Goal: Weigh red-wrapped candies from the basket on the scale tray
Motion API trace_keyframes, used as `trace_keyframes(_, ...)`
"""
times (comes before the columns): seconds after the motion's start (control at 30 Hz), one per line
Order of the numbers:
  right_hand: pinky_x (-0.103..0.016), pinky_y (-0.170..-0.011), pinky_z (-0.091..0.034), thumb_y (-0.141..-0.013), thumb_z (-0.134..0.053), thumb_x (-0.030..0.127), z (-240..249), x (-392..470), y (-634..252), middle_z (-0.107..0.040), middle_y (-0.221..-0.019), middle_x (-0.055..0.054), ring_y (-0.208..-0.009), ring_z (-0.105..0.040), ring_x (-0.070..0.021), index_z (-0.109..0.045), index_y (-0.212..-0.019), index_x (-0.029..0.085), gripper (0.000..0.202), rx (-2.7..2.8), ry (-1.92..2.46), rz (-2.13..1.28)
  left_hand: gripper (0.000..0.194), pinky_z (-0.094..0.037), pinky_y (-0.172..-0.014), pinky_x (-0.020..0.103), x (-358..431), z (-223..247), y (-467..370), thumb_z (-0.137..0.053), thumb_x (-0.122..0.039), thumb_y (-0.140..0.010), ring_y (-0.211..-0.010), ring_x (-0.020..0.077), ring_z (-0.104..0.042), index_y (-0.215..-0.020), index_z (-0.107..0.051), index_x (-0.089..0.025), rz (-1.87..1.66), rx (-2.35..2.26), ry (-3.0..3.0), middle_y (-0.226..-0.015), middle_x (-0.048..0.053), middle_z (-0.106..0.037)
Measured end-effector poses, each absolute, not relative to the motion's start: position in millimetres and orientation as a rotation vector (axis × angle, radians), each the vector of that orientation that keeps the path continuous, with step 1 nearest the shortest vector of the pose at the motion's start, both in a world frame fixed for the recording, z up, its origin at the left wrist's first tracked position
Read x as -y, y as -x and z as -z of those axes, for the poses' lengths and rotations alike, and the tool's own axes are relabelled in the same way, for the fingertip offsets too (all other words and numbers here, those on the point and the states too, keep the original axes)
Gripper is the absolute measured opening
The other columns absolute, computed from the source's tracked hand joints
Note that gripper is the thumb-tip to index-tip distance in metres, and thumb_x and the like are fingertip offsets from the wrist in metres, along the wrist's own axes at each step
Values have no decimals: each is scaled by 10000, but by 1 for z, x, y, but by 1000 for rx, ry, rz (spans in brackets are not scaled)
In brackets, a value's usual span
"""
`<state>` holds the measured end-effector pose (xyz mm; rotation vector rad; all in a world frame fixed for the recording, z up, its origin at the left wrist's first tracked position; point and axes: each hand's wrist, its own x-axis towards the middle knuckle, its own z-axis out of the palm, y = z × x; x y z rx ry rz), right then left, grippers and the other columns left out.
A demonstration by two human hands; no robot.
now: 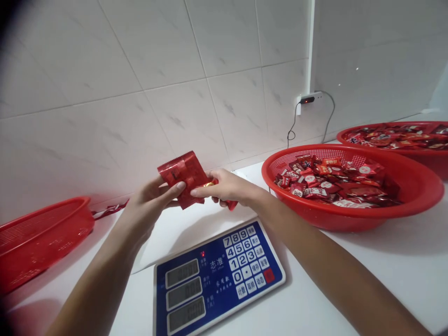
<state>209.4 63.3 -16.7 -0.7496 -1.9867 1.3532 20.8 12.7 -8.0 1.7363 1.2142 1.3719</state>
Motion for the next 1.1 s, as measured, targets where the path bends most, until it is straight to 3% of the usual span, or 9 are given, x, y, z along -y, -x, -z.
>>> trace_keyframes(0.13, -166, -374, -330, -865, -679, 360, 11, -60, -213, -596, -733, 25, -484, -432, -62, -625, -1136, 247, 299, 1893, 794, -1296, 401, -575, -732, 355, -7, 3, -22, -745, -442, -793, -836, 255, -721, -1081, -709, -164, -1499, -1299, -1801, -984, 90, -762)
trace_keyframes(0.3, -181, -350, -291, -869, -668, 331, 6, -61, -222, -550, -669, 15, -459, -413, -64, -644, -963, 191, 170, 1844, 993, -1138, 288, -544, -712, 345, -7, -2, -13, -664, -402, -828, -801, 234, -688, -1032, -678, -199, -1534, -1568, -1924, -942, 64, -736)
trace_keyframes(0.4, -193, -348, -279, -869, -672, 355, 7, -65, -228, -565, -665, 5, -439, -403, -60, -637, -870, 179, 179, 1792, 1025, -1048, 107, -475, -628, 325, -5, -2, -9, -584, -296, -853, -694, 216, -631, -844, -655, -217, -1336, -1989, -2315, -834, 52, -684)
trace_keyframes(0.53, -197, -366, -307, -864, -686, 357, 8, -69, -230, -594, -684, -4, -459, -437, -67, -659, -884, 184, 176, 1760, 929, -1096, 251, -345, -522, 307, -3, 4, -14, -444, -240, -936, -711, 254, -635, -852, -679, -211, -868, -2308, -2709, -883, 102, -690)
trace_keyframes(0.63, -203, -360, -296, -863, -691, 368, 7, -67, -229, -559, -639, 10, -447, -426, -70, -665, -887, 181, 190, 1763, 936, -1108, 213, -398, -557, 313, 0, 4, -17, -545, -349, -908, -815, 289, -670, -925, -719, -227, -631, -2128, -2662, -957, 104, -728)
trace_keyframes(0.77, -201, -367, -295, -879, -681, 354, 2, -61, -226, -521, -607, 26, -452, -414, -69, -656, -895, 173, 184, 1724, 926, -1113, 336, -474, -644, 328, 8, -9, -13, -618, -573, -824, -756, 240, -671, -923, -735, -274, -873, -1872, -2350, -920, 44, -753)
trace_keyframes(0.93, -190, -370, -299, -889, -674, 336, 0, -55, -223, -579, -676, 5, -496, -438, -67, -652, -888, 163, 175, 1730, 859, -1101, 270, -446, -619, 334, 12, -18, -10, -634, -515, -781, -683, 243, -651, -815, -750, -274, -953, -2020, -2293, -768, 42, -743)
trace_keyframes(1.1, -190, -358, -290, -889, -675, 350, 2, -56, -224, -550, -649, 19, -471, -415, -61, -654, -892, 166, 185, 1754, 884, -1078, 270, -434, -592, 338, 10, -15, -11, -623, -511, -779, -694, 261, -658, -822, -749, -276, -907, -2031, -2328, -789, 59, -760)
